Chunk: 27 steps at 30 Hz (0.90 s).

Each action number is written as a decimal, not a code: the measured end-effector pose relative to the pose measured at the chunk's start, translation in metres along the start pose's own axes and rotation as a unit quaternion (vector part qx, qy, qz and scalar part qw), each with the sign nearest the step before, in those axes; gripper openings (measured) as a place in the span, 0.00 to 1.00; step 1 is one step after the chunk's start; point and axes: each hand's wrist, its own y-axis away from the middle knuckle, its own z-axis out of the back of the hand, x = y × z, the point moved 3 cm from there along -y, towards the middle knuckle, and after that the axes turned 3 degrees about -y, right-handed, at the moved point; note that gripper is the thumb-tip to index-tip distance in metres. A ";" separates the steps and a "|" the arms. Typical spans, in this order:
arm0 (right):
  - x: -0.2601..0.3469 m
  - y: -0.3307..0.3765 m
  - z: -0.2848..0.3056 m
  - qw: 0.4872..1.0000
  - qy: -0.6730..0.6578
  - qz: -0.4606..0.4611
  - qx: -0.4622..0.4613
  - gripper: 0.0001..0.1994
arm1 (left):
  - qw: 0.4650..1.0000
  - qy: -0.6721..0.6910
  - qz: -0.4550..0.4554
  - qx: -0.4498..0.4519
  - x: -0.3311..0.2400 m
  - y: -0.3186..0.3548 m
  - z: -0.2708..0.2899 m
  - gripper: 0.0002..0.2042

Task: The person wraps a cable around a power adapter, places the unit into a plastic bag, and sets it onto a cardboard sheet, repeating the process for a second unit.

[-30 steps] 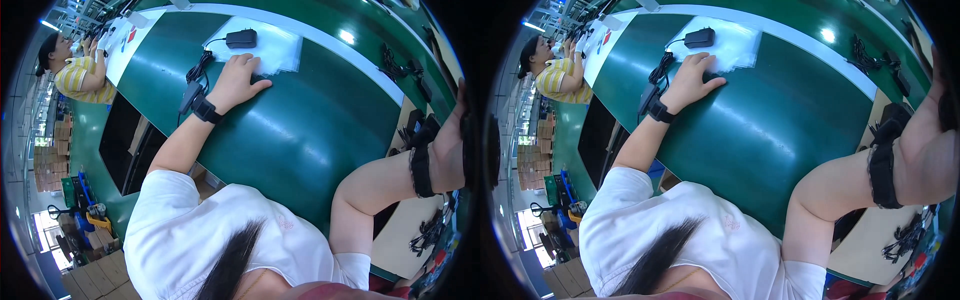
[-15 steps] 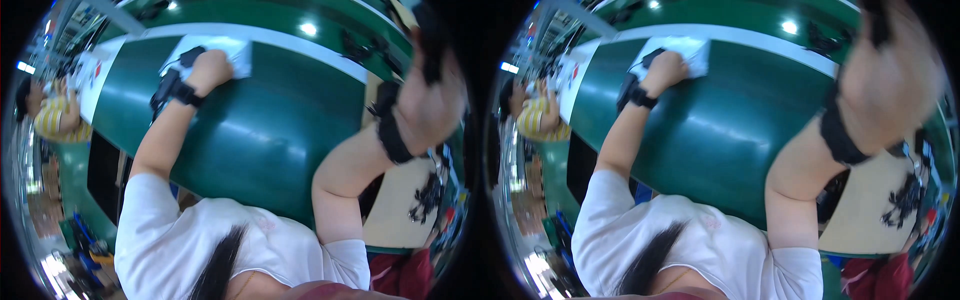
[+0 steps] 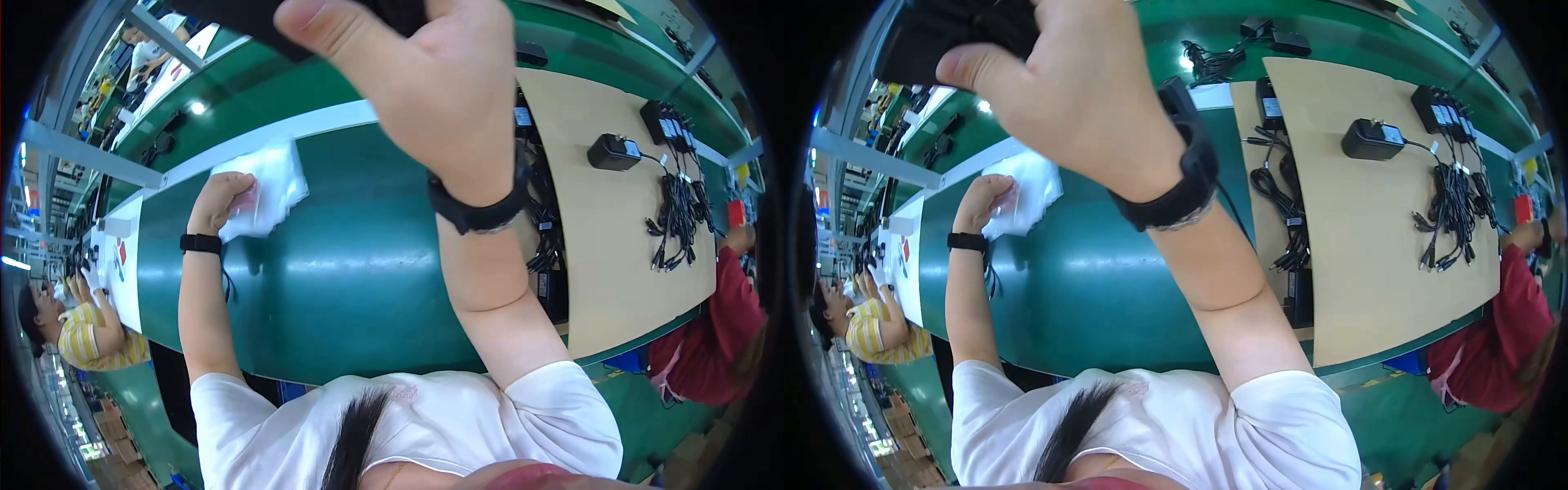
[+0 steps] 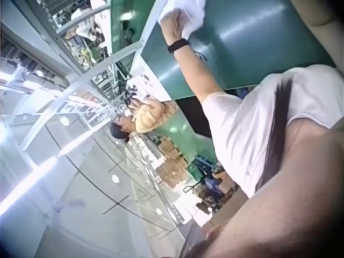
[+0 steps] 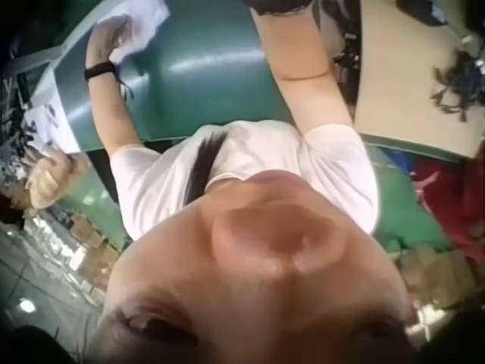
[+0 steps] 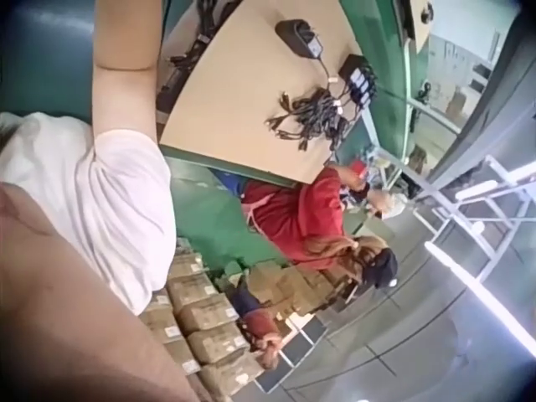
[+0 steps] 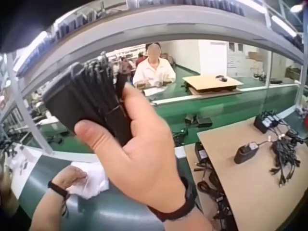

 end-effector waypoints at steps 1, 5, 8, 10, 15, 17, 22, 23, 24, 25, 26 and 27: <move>-0.007 0.002 0.000 0.999 -0.021 -0.023 -0.008 0.18 | 0.998 0.060 -0.002 0.008 0.006 0.004 0.003 0.06; -0.017 0.009 -0.001 0.919 -0.297 -0.256 -0.032 0.19 | 0.976 0.192 -0.087 -0.046 0.008 -0.006 0.020 0.05; -0.031 0.017 -0.008 0.937 -0.218 -0.270 -0.029 0.20 | 0.959 0.169 -0.157 -0.166 -0.016 0.001 0.020 0.11; -0.041 0.019 -0.018 0.921 -0.236 -0.311 -0.017 0.21 | 0.961 0.053 -0.188 -0.194 -0.047 0.035 -0.019 0.16; -0.092 0.084 -0.064 0.683 -0.481 -0.545 0.072 0.14 | 0.931 -0.079 -0.279 -0.224 -0.056 0.063 -0.099 0.20; -0.095 0.110 -0.079 0.628 -0.466 -0.618 0.083 0.15 | 0.920 -0.081 -0.312 -0.222 -0.046 0.053 -0.108 0.20; -0.106 0.127 -0.086 0.640 -0.386 -0.664 0.021 0.16 | 0.902 -0.093 -0.350 -0.236 -0.044 0.057 -0.102 0.21; -0.108 0.130 -0.090 0.640 -0.384 -0.665 0.029 0.16 | 0.894 -0.093 -0.368 -0.237 -0.043 0.055 -0.102 0.22; -0.110 0.133 -0.094 0.608 -0.423 -0.672 0.000 0.16 | 0.886 -0.094 -0.386 -0.239 -0.042 0.053 -0.101 0.22; -0.110 0.137 -0.098 0.570 -0.460 -0.680 -0.028 0.15 | 0.887 -0.089 -0.381 -0.246 -0.037 0.051 -0.101 0.22; -0.107 0.137 -0.101 0.545 -0.493 -0.677 -0.046 0.14 | 0.886 -0.100 -0.384 -0.239 -0.033 0.048 -0.102 0.22; -0.110 0.138 -0.106 0.541 -0.493 -0.680 -0.039 0.14 | 0.885 -0.111 -0.388 -0.232 -0.030 0.045 -0.102 0.22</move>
